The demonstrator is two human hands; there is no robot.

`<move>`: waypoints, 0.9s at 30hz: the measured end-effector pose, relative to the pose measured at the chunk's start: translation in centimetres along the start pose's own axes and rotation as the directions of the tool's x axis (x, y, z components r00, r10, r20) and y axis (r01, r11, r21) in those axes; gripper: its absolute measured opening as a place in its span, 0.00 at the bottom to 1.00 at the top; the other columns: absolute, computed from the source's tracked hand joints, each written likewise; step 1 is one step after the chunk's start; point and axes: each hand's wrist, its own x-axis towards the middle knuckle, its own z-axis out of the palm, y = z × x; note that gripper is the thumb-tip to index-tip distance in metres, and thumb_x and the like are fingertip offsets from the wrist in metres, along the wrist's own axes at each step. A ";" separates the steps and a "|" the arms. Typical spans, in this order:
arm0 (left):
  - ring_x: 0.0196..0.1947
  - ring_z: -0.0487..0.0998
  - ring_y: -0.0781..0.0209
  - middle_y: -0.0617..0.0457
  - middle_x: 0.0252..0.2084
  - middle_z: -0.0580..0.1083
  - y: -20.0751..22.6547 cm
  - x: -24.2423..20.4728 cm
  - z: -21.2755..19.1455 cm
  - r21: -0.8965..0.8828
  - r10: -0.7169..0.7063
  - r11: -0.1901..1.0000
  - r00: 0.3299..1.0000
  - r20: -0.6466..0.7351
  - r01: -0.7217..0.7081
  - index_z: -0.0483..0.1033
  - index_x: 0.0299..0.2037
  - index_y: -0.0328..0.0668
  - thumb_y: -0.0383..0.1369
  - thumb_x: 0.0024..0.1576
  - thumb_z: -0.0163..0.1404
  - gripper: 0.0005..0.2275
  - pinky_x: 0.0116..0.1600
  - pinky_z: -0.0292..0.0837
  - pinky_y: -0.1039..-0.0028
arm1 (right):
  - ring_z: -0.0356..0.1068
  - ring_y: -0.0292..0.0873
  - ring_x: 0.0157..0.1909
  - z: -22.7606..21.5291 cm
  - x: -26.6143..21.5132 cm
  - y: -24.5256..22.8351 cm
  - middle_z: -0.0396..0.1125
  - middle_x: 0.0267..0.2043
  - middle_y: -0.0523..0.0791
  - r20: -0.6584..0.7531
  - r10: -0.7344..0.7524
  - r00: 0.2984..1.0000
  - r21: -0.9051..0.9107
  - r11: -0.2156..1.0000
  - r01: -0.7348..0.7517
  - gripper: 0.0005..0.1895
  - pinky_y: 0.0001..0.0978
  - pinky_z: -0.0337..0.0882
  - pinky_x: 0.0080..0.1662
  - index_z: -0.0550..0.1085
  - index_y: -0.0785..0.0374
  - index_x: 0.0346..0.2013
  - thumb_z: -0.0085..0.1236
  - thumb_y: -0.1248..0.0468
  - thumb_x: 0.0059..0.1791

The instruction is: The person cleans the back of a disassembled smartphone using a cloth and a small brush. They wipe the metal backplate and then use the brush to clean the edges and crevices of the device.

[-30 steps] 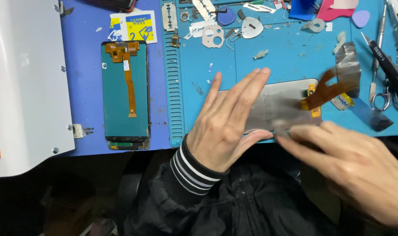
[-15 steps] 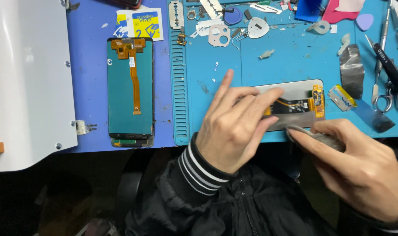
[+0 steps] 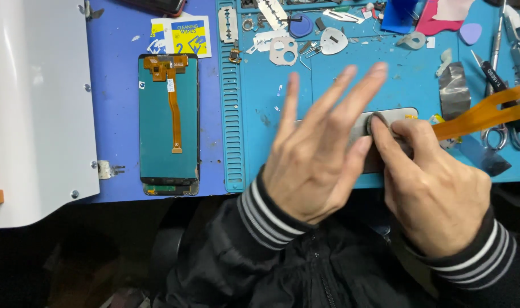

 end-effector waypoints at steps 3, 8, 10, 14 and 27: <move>0.74 0.71 0.45 0.54 0.71 0.72 -1.4 -1.4 -1.4 0.232 0.028 0.972 0.999 0.037 -0.035 0.53 0.72 0.39 0.36 0.62 0.68 0.36 0.81 0.54 0.32 | 0.75 0.43 0.35 -0.2 0.9 1.1 0.68 0.56 0.40 0.097 -0.055 0.994 0.162 0.986 0.039 0.26 0.35 0.71 0.24 0.72 0.51 0.67 0.52 0.67 0.53; 0.66 0.79 0.50 0.55 0.70 0.70 -2.4 -1.8 -1.0 0.252 0.048 0.966 0.998 0.047 -0.058 0.57 0.70 0.35 0.48 0.54 0.75 0.44 0.79 0.56 0.34 | 0.76 0.33 0.47 -1.1 -0.7 2.0 0.65 0.60 0.29 0.292 -0.134 0.947 0.117 0.988 0.103 0.38 0.37 0.73 0.20 0.66 0.40 0.69 0.53 0.63 0.42; 0.67 0.80 0.52 0.57 0.73 0.67 -2.5 -1.8 -0.9 0.250 0.054 0.966 0.996 0.075 -0.072 0.57 0.70 0.35 0.51 0.53 0.77 0.47 0.80 0.56 0.33 | 0.76 0.30 0.48 -1.0 -0.6 1.5 0.65 0.60 0.25 0.306 -0.107 0.946 0.040 0.994 0.099 0.40 0.37 0.70 0.18 0.66 0.35 0.69 0.54 0.62 0.41; 0.68 0.77 0.56 0.56 0.71 0.70 -2.5 -1.9 -0.9 0.223 0.040 0.973 0.997 0.067 -0.054 0.55 0.71 0.34 0.52 0.55 0.70 0.45 0.80 0.53 0.34 | 0.74 0.33 0.38 -1.6 0.4 1.9 0.61 0.60 0.29 0.356 -0.139 0.924 0.090 0.989 0.115 0.34 0.36 0.73 0.18 0.64 0.38 0.68 0.48 0.60 0.45; 0.63 0.74 0.46 0.51 0.50 0.78 -2.4 -2.1 -1.1 0.169 0.031 0.985 0.999 -0.015 -0.028 0.58 0.71 0.41 0.42 0.58 0.72 0.39 0.80 0.53 0.32 | 0.78 0.31 0.31 -1.7 -3.3 4.2 0.69 0.44 0.34 0.212 -0.346 0.914 0.763 0.643 0.066 0.30 0.27 0.76 0.29 0.72 0.41 0.64 0.58 0.53 0.46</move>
